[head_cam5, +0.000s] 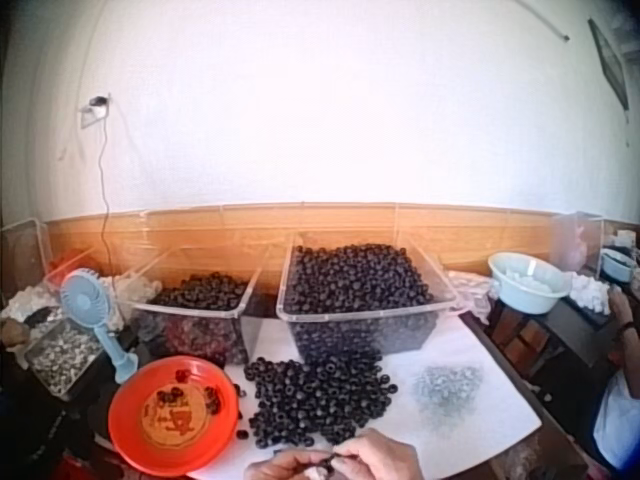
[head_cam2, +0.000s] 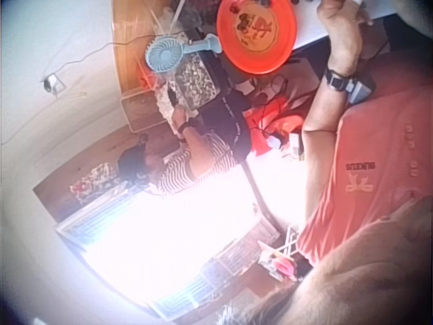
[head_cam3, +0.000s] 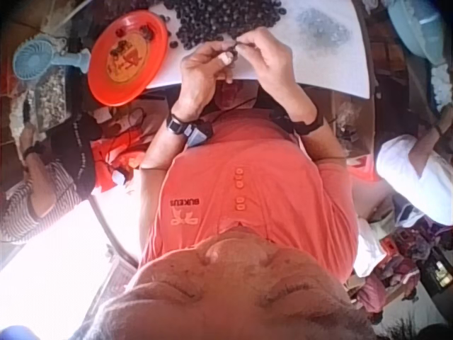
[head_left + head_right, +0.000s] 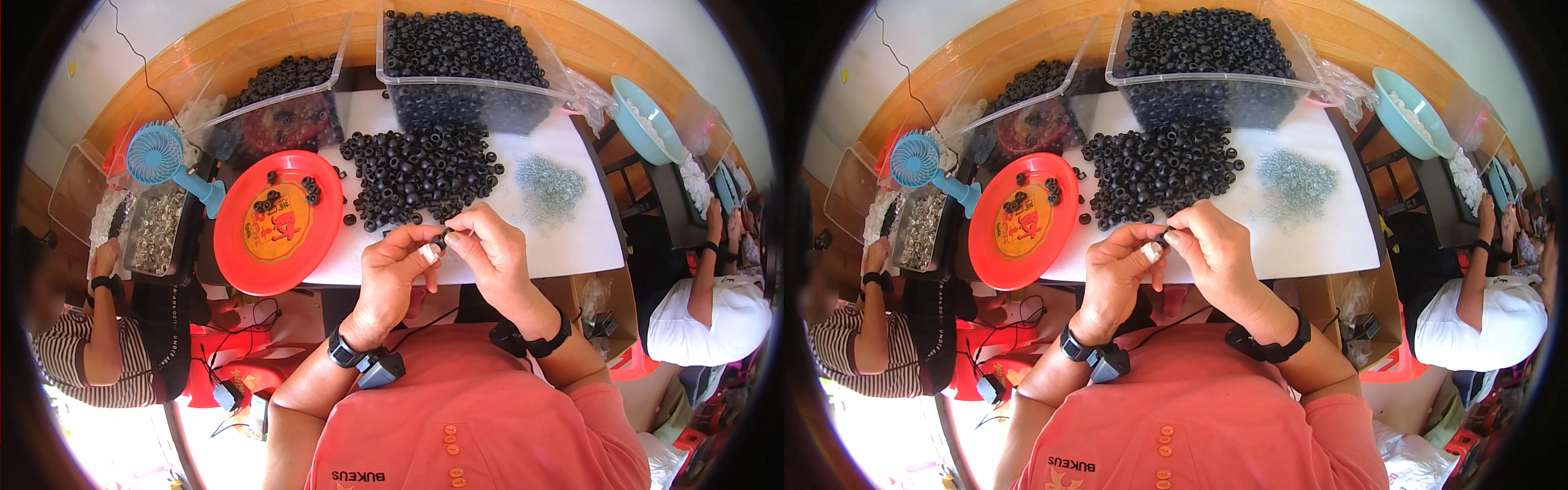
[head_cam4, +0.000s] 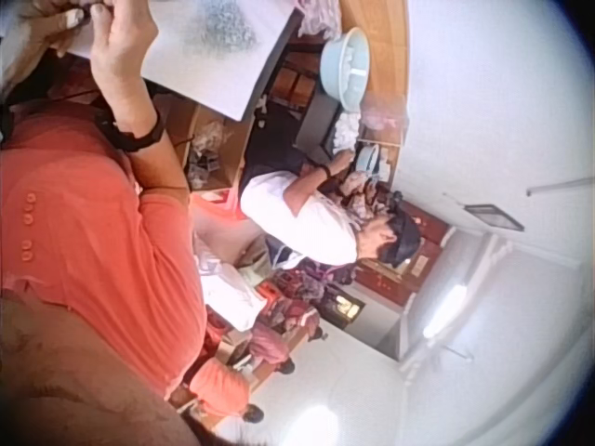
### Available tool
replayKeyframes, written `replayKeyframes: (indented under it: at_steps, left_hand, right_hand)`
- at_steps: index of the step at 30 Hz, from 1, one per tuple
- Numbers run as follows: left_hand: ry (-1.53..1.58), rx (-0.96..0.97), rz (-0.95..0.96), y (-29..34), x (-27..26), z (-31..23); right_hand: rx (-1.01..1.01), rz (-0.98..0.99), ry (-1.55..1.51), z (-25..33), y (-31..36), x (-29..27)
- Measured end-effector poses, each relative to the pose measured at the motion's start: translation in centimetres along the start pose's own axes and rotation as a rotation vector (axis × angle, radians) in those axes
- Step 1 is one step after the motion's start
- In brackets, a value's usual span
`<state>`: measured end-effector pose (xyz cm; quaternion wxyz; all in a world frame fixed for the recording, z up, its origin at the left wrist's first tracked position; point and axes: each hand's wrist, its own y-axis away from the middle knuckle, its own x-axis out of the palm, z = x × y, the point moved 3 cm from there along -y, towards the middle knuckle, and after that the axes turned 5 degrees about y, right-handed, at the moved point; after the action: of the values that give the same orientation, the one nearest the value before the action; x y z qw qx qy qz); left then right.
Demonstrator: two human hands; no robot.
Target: Fitting white plastic inserts into black eyelets/grommets manually at a workbench.
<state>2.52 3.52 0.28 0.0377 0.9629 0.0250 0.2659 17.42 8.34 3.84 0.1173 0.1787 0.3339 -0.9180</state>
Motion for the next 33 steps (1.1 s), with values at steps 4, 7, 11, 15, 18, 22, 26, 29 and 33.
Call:
replayKeyframes:
  at_steps: [4, 7, 11, 15, 18, 22, 26, 29, 33]
  left_hand:
    - [0.005, 0.014, -0.001, 0.1, -0.2, 0.4]
    - [0.005, 0.047, 0.005, 0.0, -0.2, 0.4]
    - [-0.043, 0.011, -0.019, 0.3, 0.1, 0.1]
    - [-0.052, 0.015, -0.016, 0.4, 0.1, 0.1]
    - [-0.049, 0.005, -0.008, 0.2, -0.2, 0.2]
    - [-0.062, 0.006, -0.011, 0.2, -0.1, 0.3]
    - [-0.097, -0.008, -0.028, 0.2, 0.2, 0.0]
    - [-0.107, -0.015, -0.028, 0.3, 0.1, 0.0]
    - [-0.099, -0.022, -0.03, 0.4, 0.2, 0.0]
  right_hand:
    - [-0.1, 0.036, 0.066, 0.5, -0.1, 0.2]
    - [-0.191, 0.02, 0.174, 0.6, 0.1, 0.3]
    - [-0.309, -0.036, 0.298, 1.0, 1.0, 0.6]
    - [-0.287, 0.069, 0.271, 0.9, 0.5, -0.3]
    - [-0.335, 0.059, 0.323, 1.2, 0.3, -0.4]
    - [-0.334, 0.049, 0.382, 1.1, 0.4, -0.2]
    - [-0.257, 0.056, 0.184, -0.3, 0.5, -0.2]
    - [-0.24, 0.055, 0.094, -0.5, 0.6, -0.1]
    - [-0.222, 0.022, 0.039, -1.0, 1.0, 0.0]
